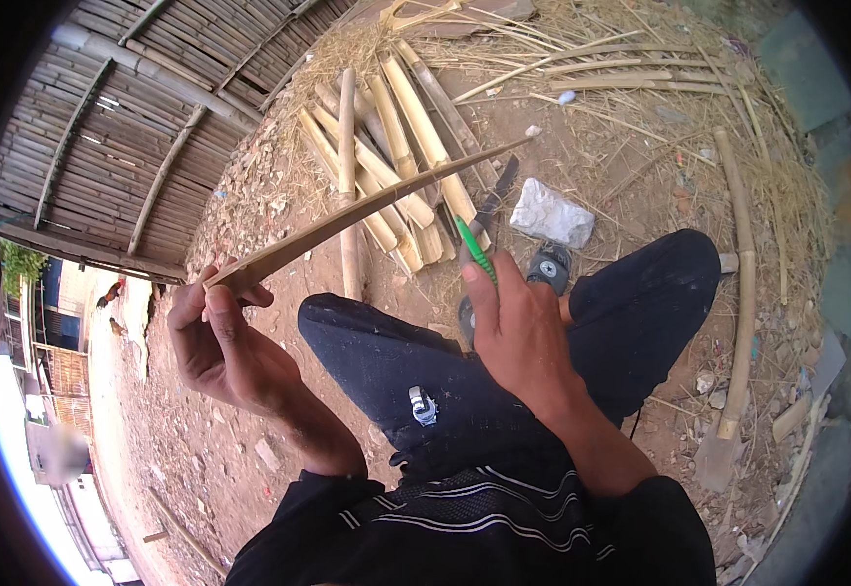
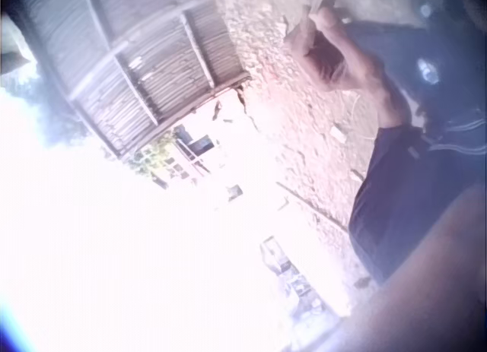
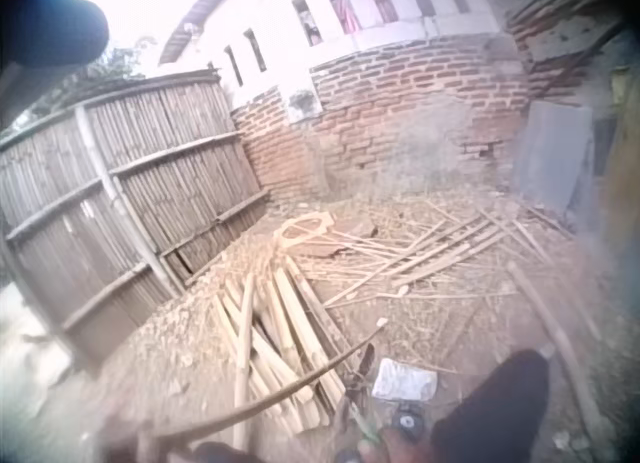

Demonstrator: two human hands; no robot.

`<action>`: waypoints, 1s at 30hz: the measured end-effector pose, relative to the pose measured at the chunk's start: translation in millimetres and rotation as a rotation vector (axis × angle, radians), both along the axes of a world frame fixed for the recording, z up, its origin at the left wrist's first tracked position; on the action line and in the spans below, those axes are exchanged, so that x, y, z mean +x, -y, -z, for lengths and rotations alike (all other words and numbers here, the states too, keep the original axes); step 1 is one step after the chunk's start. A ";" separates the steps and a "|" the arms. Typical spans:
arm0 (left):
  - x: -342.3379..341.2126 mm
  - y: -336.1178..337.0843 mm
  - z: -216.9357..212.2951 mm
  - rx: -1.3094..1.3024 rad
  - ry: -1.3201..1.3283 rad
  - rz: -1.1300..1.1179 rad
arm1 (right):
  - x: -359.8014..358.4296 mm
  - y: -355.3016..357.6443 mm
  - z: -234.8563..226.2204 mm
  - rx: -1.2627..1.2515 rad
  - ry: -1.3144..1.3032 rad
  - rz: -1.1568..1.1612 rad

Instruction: The person sits on the ground and uses a green utility knife to sharpen the end of a long, thin bamboo stick. They hold the stick with their left hand and scrape the knife along the surface to create a pointed tip, rotating the stick periodically to ensure an even shape.

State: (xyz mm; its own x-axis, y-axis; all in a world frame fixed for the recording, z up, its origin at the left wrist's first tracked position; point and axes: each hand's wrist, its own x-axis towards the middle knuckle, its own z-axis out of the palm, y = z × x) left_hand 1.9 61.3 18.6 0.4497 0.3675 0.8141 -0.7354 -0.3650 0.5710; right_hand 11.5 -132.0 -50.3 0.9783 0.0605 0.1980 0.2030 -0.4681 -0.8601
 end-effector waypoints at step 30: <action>0.1 -2.7 6.0 -0.056 -0.028 -0.090 | 58.3 -28.7 43.9 -0.081 -0.044 -0.028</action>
